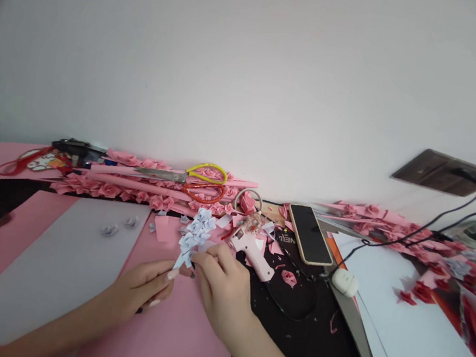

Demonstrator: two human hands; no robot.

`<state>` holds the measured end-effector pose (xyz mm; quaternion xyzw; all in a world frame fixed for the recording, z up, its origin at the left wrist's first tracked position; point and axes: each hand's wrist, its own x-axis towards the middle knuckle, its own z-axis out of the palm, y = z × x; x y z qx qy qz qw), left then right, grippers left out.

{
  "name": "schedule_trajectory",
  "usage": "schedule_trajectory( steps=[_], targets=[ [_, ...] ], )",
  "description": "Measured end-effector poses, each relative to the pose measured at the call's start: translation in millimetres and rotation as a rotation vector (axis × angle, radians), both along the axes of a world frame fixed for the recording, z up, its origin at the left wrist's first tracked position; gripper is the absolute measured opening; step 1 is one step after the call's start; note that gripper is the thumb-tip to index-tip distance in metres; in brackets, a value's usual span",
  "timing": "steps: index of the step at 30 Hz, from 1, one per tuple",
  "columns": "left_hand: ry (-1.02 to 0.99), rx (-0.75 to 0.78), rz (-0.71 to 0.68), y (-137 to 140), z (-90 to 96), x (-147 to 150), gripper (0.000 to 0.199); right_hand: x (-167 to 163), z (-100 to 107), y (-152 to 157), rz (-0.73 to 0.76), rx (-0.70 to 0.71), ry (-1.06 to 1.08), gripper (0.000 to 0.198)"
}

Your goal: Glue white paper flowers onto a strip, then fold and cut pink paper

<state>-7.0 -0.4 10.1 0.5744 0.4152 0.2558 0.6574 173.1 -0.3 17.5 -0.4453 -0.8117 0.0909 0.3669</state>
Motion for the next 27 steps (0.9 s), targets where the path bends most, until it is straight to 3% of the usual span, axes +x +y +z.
schedule_trajectory(
  steps=[10,27],
  targets=[
    [-0.004,-0.011,-0.032,-0.8,3.3,-0.1,0.036,0.6,1.0,-0.2,-0.023,0.037,-0.058,0.020],
    [-0.075,-0.036,-0.032,-0.7,-1.1,2.3,0.033,-2.7,-1.7,-3.1,-0.026,-0.044,0.147,0.017]
  ],
)
